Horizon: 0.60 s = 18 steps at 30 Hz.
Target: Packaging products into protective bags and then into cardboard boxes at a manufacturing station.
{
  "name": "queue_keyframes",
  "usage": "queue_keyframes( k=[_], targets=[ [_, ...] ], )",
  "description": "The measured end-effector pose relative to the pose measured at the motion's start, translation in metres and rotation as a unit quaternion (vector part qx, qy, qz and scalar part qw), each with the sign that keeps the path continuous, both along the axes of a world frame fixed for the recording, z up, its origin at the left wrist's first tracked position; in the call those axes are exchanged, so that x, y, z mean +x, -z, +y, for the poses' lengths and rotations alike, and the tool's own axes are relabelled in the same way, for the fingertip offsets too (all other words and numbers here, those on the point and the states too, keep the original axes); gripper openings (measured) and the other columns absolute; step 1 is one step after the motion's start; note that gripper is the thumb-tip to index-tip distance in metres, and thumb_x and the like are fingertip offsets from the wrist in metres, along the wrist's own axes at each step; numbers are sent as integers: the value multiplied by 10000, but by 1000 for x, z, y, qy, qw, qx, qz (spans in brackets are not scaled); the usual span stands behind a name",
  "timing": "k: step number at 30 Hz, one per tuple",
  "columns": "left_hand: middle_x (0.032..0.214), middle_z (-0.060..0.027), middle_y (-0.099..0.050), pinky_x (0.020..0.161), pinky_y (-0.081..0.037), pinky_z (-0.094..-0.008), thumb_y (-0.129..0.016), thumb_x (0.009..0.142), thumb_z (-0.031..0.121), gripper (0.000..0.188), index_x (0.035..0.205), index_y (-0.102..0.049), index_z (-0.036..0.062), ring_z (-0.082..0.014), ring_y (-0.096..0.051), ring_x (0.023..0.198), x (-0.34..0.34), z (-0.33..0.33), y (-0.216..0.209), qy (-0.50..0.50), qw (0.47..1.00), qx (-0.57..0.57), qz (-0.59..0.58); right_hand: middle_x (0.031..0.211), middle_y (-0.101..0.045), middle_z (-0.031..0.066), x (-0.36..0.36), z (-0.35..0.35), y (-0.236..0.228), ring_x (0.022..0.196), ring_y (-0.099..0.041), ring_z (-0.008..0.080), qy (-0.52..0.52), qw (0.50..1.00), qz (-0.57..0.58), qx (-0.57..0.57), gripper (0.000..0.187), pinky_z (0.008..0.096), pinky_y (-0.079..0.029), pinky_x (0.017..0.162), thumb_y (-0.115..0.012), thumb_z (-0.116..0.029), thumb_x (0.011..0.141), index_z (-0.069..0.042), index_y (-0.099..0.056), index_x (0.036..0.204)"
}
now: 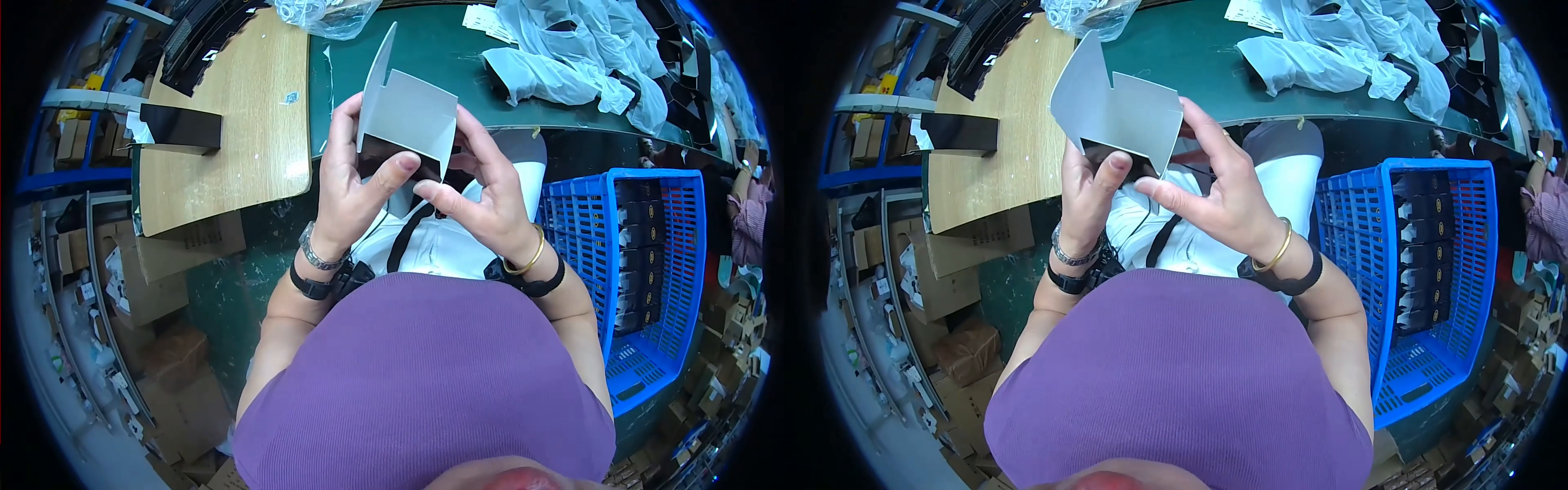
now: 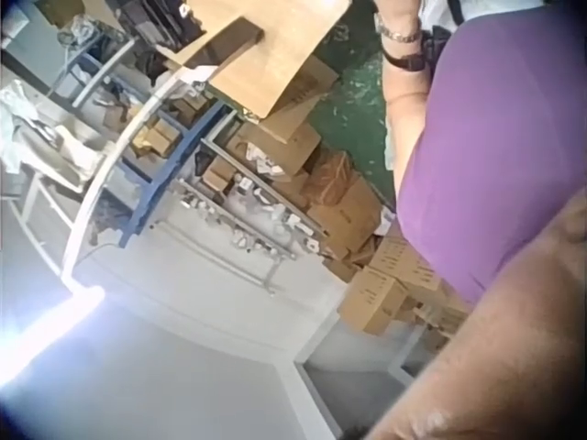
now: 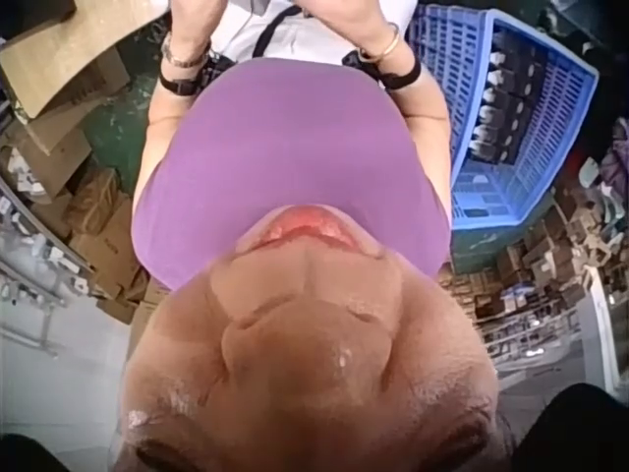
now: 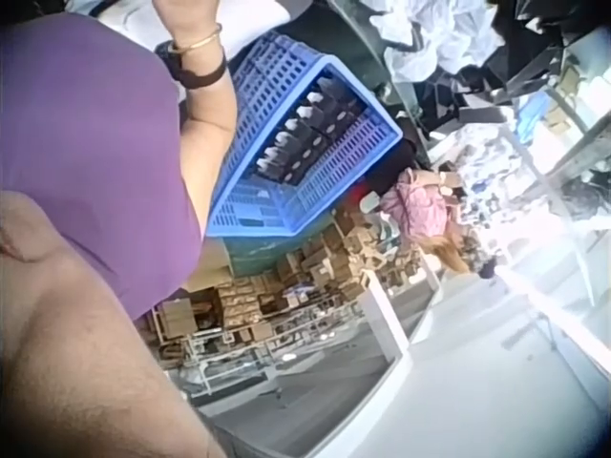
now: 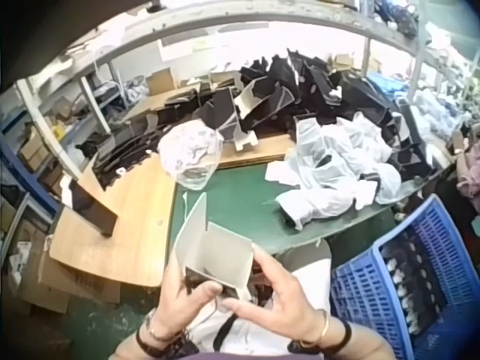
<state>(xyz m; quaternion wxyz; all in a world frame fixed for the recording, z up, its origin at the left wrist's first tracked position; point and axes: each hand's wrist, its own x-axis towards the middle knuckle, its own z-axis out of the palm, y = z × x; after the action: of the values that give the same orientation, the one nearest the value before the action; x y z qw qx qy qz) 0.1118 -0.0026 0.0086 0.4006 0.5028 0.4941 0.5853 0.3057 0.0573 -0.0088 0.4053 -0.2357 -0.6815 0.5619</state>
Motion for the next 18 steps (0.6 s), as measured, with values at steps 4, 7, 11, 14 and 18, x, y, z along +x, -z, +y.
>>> queue_keyframes(
  k=[4, 7, 11, 14, 18],
  targets=[
    [1257, -117, -644, 938, -538, -314, -765, 931, 193, 600, 1420, -512, -47, -149, -641, 1111, 5, -5, -3, -40, 999, -8, -8, 1459, -580, 178, -3, -8, -1, 1259, -637, 234, 11, 1000, -8, 21, 869, 367, -526, 1060, -852, -196, 897, 19, -373, 1590],
    [1200, -106, -656, 886, -527, -297, -712, 916, 160, 502, 1347, -565, -53, -133, -628, 1052, -3, -9, 1, -49, 998, -2, -41, 1451, -586, 177, -2, -10, 0, 1240, -644, 226, 12, 998, -31, 56, 812, 362, -534, 1046, -810, -249, 941, 13, -389, 1584],
    [1170, -131, -681, 921, -539, -336, -586, 862, 136, 485, 1305, -593, -63, -191, -666, 1054, -23, -7, 5, -12, 997, -26, -75, 1443, -585, 155, 9, 5, 5, 1202, -651, 194, -111, 992, 55, -38, 680, 352, -550, 1009, -697, -313, 1020, 0, -434, 1563],
    [1156, -123, -677, 934, -528, -338, -553, 846, 128, 482, 1290, -594, -56, -187, -652, 1045, -23, -9, 9, 17, 997, -41, -70, 1427, -589, 133, 1, 10, -15, 1160, -658, 166, -81, 980, 57, -170, 559, 320, -560, 968, -579, -308, 1071, -9, -483, 1533],
    [1148, -79, -641, 902, -491, -301, -583, 863, 119, 456, 1294, -574, -30, -120, -577, 998, -19, -12, 9, 34, 997, -55, -42, 1409, -590, 110, -5, 9, -21, 1139, -644, 140, -159, 941, 83, -286, 512, 276, -549, 925, -621, -188, 1038, -9, -517, 1506]
  ],
)
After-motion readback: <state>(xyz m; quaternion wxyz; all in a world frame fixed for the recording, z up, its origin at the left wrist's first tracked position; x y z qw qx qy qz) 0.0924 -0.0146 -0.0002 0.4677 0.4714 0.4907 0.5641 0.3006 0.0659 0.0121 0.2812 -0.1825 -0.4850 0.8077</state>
